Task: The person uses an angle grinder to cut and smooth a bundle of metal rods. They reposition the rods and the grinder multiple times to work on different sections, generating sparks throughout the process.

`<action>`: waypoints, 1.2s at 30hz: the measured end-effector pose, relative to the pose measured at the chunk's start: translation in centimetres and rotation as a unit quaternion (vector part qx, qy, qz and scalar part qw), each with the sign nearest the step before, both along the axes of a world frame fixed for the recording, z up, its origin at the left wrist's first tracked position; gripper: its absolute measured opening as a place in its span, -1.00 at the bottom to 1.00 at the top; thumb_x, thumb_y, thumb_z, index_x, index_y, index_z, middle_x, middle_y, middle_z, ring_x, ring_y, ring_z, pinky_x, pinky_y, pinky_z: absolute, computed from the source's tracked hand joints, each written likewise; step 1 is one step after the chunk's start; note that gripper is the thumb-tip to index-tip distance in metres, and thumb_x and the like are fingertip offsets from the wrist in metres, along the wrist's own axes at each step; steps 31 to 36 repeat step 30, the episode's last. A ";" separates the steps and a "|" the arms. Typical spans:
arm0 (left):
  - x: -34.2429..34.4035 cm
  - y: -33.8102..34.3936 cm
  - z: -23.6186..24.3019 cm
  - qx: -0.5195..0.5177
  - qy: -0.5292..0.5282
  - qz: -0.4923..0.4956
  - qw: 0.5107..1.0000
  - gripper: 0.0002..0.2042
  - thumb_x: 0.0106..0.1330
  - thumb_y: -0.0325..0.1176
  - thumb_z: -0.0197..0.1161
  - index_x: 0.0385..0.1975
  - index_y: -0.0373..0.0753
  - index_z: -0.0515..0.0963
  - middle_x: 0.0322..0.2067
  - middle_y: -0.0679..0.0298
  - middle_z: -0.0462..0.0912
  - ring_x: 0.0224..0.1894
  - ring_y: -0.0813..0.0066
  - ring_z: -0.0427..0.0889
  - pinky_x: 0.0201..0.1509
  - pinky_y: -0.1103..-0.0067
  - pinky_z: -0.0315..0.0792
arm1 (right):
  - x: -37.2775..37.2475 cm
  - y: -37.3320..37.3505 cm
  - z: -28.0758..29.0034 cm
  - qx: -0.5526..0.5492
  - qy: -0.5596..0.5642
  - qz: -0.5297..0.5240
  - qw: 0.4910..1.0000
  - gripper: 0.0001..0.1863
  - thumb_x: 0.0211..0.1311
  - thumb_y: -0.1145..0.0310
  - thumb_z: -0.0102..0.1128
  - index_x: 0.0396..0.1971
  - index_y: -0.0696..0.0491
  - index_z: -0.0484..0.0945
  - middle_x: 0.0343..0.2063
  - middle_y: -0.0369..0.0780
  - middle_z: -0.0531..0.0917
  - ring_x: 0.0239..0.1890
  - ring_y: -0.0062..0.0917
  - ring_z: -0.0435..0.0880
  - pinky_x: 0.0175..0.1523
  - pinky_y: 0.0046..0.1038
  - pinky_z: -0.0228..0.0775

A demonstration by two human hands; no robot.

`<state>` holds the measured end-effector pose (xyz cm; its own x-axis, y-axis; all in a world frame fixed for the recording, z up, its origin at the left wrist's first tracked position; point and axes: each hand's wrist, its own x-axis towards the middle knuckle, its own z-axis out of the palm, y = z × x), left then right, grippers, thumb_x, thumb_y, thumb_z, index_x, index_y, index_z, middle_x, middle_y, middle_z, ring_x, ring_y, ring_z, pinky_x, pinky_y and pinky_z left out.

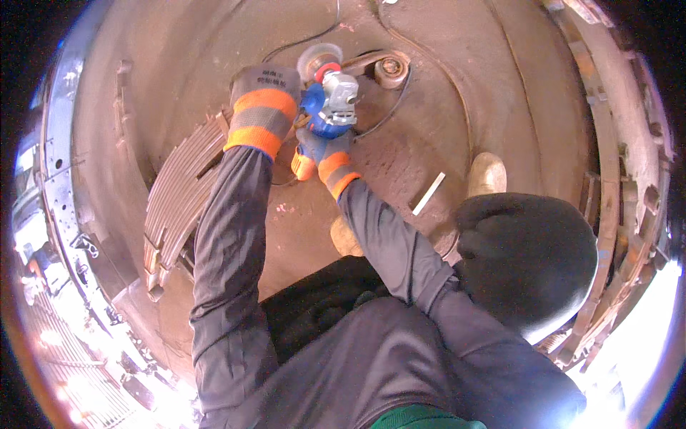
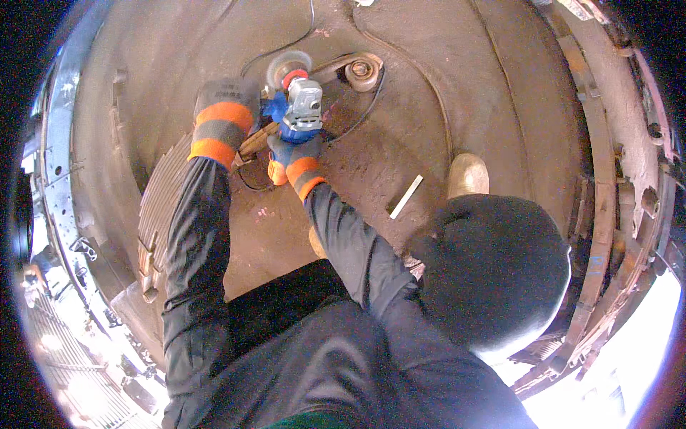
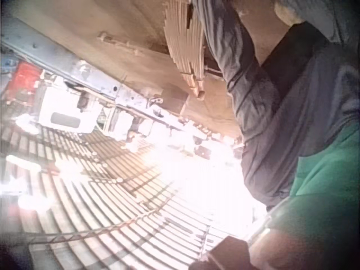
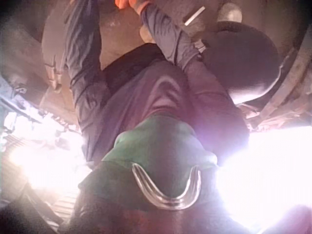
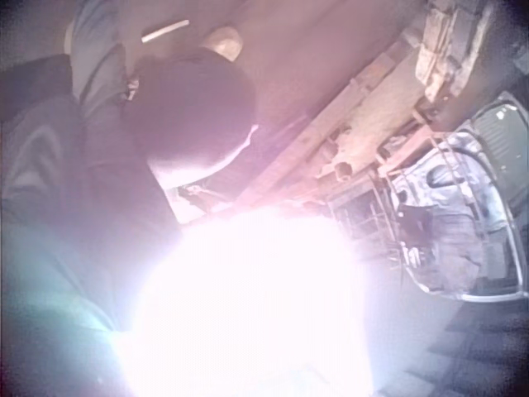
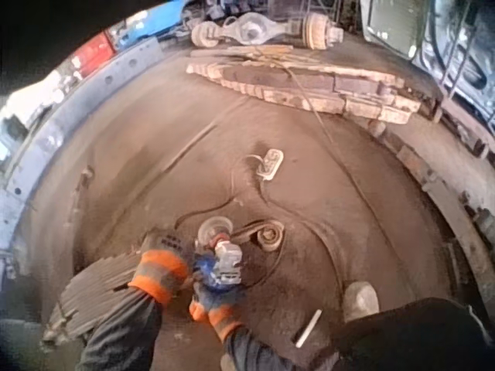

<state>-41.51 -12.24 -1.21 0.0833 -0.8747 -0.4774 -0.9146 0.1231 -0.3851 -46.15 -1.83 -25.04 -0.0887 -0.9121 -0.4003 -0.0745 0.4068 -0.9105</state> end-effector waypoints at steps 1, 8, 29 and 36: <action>-0.2 -0.1 -0.1 0.002 0.003 0.005 1.000 -0.76 0.32 -0.27 0.21 -0.17 -0.15 0.78 -0.09 0.02 0.78 -0.06 0.01 0.79 -0.01 0.20 0.65 | 0.0 -0.2 -0.3 -0.026 0.020 -0.018 0.999 -0.28 -0.24 0.20 0.65 -0.01 0.08 0.51 -0.12 -0.24 0.67 -0.17 -0.45 0.68 0.00 -0.33 0.61; -1.2 -0.3 -0.7 0.014 -0.065 0.048 0.997 -0.74 0.33 -0.18 0.23 -0.17 -0.11 0.79 -0.09 0.08 0.79 -0.06 0.05 0.79 -0.01 0.20 0.65 | -0.9 -0.5 3.6 0.066 -0.027 0.143 0.987 -0.33 -0.10 0.05 0.46 0.05 0.02 0.50 -0.03 -0.19 0.64 0.00 -0.31 0.64 0.15 -0.29 0.52; -4.1 -3.7 -0.5 0.054 -0.091 0.042 0.993 -0.69 0.26 -0.06 0.34 -0.18 -0.12 0.80 -0.12 0.03 0.78 -0.03 0.04 0.78 0.03 0.22 0.65 | -4.7 -3.9 6.7 0.057 0.086 0.180 0.978 -0.32 -0.10 -0.06 0.43 0.06 -0.07 0.54 -0.02 -0.12 0.67 0.03 -0.22 0.66 0.15 -0.14 0.50; -4.1 -3.7 -0.6 0.061 -0.090 0.043 0.993 -0.67 0.25 -0.03 0.35 -0.18 -0.12 0.80 -0.12 0.02 0.78 -0.03 0.04 0.78 0.04 0.22 0.64 | -4.4 -3.5 6.1 0.009 0.114 0.172 0.978 -0.37 -0.09 -0.06 0.40 0.03 -0.09 0.57 -0.05 -0.13 0.68 0.00 -0.19 0.66 0.14 -0.09 0.50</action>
